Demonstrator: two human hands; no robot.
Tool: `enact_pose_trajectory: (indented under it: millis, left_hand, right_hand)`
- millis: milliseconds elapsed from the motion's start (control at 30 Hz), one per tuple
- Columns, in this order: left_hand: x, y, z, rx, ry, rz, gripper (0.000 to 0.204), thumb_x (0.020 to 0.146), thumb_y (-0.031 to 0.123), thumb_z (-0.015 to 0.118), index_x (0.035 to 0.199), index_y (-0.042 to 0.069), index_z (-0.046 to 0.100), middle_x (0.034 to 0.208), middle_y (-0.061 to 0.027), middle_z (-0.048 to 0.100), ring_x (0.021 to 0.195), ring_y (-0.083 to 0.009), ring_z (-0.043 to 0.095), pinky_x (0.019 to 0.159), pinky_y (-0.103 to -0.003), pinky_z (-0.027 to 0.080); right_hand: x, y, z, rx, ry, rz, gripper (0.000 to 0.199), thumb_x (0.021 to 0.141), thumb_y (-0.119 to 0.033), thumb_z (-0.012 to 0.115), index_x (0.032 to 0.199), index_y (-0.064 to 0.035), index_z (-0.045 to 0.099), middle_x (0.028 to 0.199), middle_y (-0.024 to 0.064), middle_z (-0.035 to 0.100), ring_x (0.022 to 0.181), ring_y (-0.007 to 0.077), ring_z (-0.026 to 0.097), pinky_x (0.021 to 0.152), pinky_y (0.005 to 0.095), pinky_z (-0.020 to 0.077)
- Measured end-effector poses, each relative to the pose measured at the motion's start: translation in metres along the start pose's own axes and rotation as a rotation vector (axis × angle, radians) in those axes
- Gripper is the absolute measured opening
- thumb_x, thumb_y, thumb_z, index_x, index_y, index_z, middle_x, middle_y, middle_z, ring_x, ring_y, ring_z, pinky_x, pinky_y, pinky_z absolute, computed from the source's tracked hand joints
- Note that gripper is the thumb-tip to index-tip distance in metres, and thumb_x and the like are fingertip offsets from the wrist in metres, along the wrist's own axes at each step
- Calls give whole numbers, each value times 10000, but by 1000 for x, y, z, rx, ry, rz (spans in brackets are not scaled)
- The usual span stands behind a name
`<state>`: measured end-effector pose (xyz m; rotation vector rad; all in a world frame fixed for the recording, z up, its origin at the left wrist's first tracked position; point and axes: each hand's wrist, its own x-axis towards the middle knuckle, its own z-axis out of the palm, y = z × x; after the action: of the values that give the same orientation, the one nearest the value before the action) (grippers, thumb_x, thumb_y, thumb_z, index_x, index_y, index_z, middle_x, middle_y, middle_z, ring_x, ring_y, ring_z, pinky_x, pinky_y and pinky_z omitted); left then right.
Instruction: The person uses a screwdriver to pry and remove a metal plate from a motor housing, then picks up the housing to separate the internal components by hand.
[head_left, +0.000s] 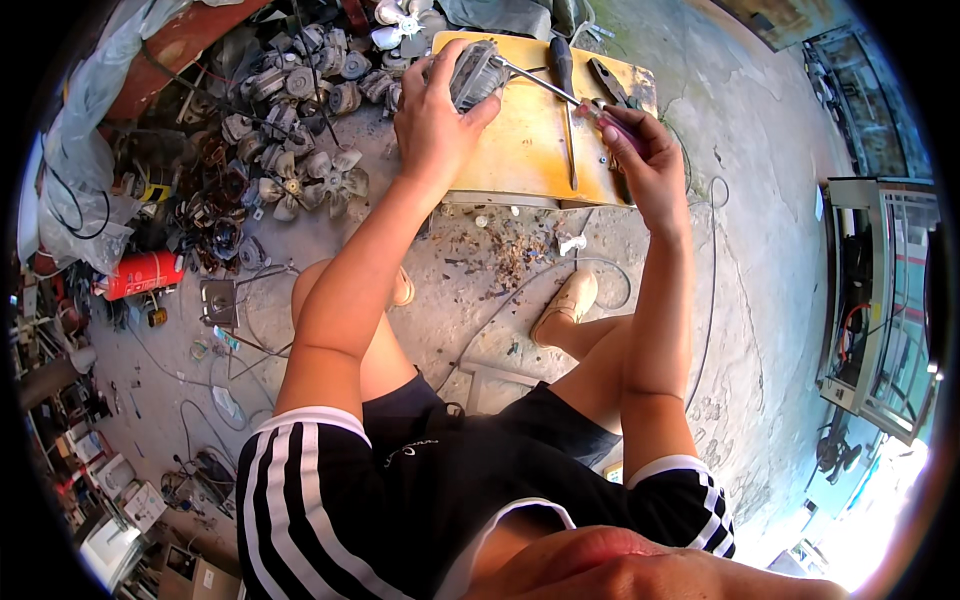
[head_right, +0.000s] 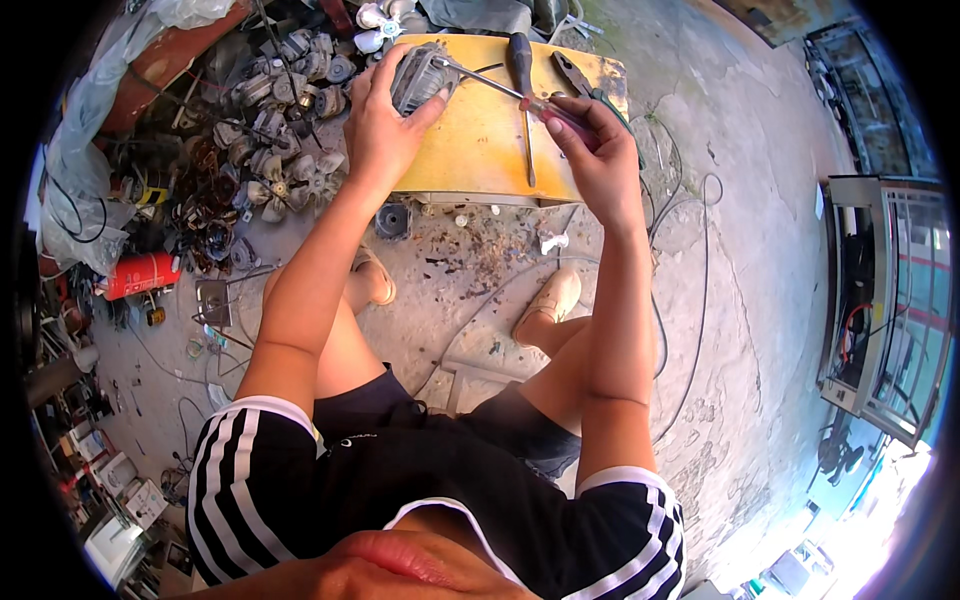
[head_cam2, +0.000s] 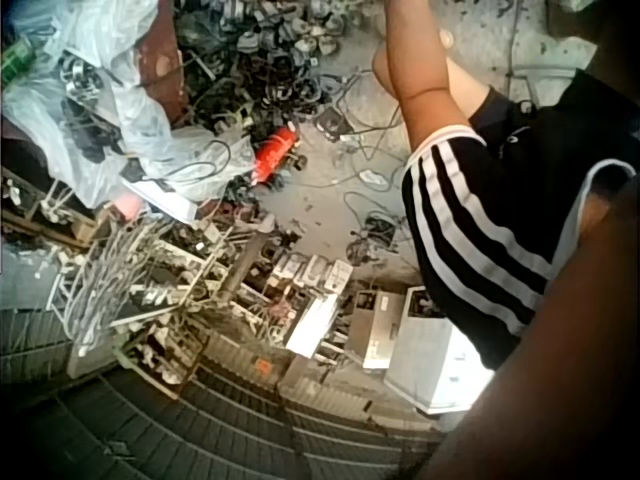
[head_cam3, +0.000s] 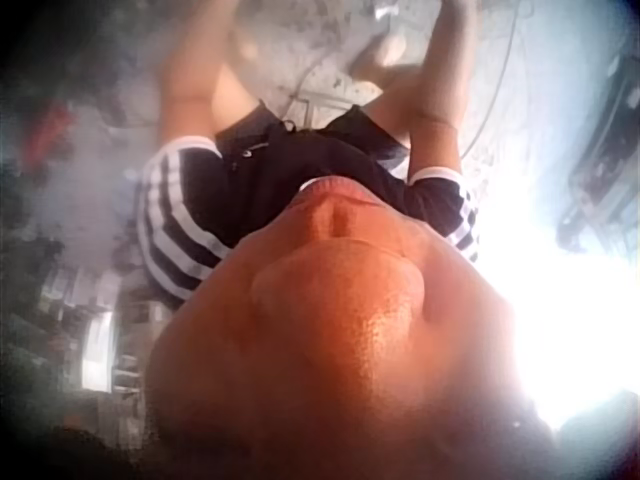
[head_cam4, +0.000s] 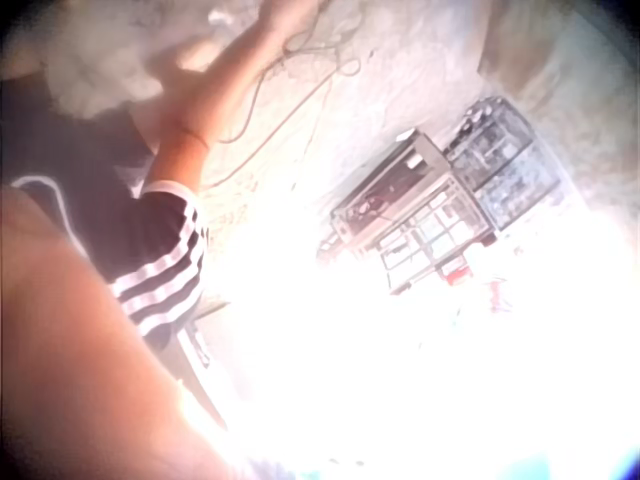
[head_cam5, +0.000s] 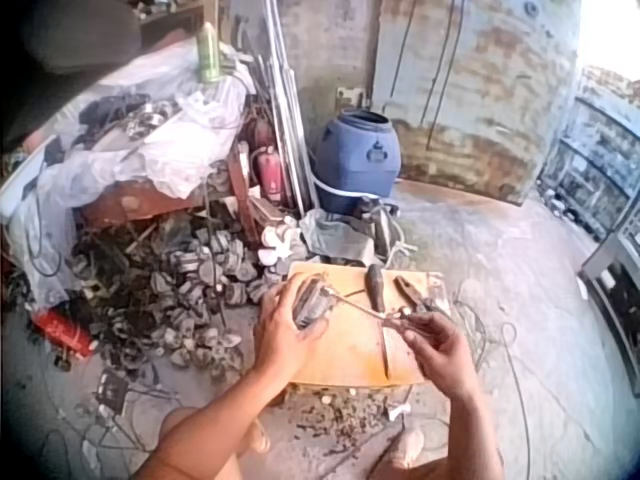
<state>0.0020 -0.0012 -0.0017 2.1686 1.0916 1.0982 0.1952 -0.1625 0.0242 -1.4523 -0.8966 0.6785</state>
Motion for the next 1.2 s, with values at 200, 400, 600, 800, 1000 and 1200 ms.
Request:
enact_pose_trajectory:
  millis: [200,400,600,800,1000,1200]
  left_hand:
    - [2,-2,-1,-19,-8,-8,712,771,339,811,1409,241,508,1297,-188,529,1138,-405,586,946,-472,498]
    - [-1,-3,0,19,-6,-16,704,776,331,809,1407,256,505,1303,-188,523,1143,-419,577,951,-482,493]
    - [0,-3,1,19,5,16,692,776,345,812,1400,269,521,1290,-184,536,1133,-413,584,939,-479,499]
    - [2,-2,-1,3,-4,12,692,773,354,813,1397,260,529,1283,-180,547,1135,-396,591,929,-470,506]
    - [2,-3,-1,14,-8,9,690,776,357,806,1399,256,527,1284,-182,548,1122,-398,601,911,-475,515]
    - [2,-2,-1,19,-6,5,698,772,356,812,1400,259,522,1285,-183,543,1119,-400,600,903,-475,520]
  right_hand:
    - [-2,-2,14,-205,86,-189,284,919,-89,738,1162,15,634,1052,100,732,950,123,709,784,248,549]
    - [-2,-24,1,138,-72,469,563,1017,-470,577,1282,26,604,983,83,722,603,-1,519,445,144,345]
    - [0,-16,-7,323,-131,588,502,1056,-459,499,1199,-2,647,793,10,655,504,-9,423,424,130,309]
    - [-1,-5,-3,-42,-46,232,311,1024,-323,610,1154,-52,690,913,4,718,752,34,585,616,190,419]
    - [1,-2,5,-199,91,-108,235,936,-106,726,1146,-19,665,1024,20,717,886,52,628,748,229,500]
    - [-1,-7,15,-239,174,-254,297,947,-225,730,1130,0,668,968,57,716,833,73,661,649,203,490]
